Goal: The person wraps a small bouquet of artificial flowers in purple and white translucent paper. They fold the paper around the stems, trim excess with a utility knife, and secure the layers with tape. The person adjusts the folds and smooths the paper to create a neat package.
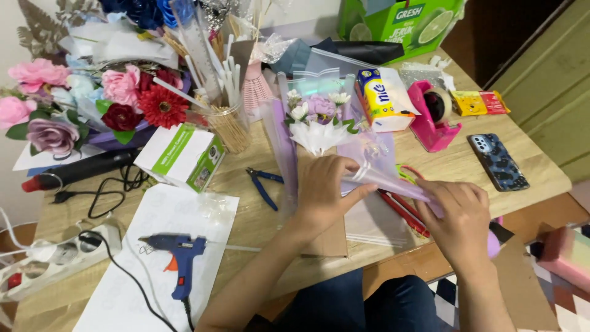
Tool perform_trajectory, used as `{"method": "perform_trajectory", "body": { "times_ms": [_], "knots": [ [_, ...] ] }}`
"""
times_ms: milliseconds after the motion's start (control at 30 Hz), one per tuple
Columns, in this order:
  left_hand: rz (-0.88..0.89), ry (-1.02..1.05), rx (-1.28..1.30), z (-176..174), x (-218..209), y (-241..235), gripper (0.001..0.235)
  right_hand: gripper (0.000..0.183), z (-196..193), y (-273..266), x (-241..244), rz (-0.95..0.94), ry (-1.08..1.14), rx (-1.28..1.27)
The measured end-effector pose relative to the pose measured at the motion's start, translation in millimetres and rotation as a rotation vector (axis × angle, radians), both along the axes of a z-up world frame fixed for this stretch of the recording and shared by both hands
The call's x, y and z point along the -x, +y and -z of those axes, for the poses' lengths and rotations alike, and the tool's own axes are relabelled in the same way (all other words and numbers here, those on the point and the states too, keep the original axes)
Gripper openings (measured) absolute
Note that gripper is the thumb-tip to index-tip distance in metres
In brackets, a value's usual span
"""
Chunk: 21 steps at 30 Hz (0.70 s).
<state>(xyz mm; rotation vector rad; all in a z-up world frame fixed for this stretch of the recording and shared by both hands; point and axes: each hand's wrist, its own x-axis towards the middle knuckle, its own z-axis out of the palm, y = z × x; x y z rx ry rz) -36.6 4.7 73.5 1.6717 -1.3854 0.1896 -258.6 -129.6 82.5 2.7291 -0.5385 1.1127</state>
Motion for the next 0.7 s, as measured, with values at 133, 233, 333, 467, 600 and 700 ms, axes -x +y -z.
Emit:
{"method": "perform_trajectory", "body": {
  "times_ms": [133,233,333,467,600,700],
  "knots": [
    [0.191,0.569,-0.191,-42,13,-5,0.056,0.019,-15,8,17,0.104,0.030,0.013],
    [0.248,0.487,-0.193,-42,16,-16,0.077,0.020,-18,9,18,0.129,0.013,0.030],
    [0.108,0.142,0.203,-42,17,-23,0.057,0.030,-13,14,15,0.171,0.026,-0.010],
    [0.439,0.483,-0.106,-39,12,-24,0.038,0.038,0,34,9,0.155,0.018,-0.172],
    [0.648,0.754,-0.185,-37,7,-21,0.008,0.079,-8,54,7,0.099,0.107,-0.713],
    [0.759,0.797,-0.342,-38,0,-20,0.022,0.086,-6,35,11,-0.221,-0.100,-0.750]
  ]
}}
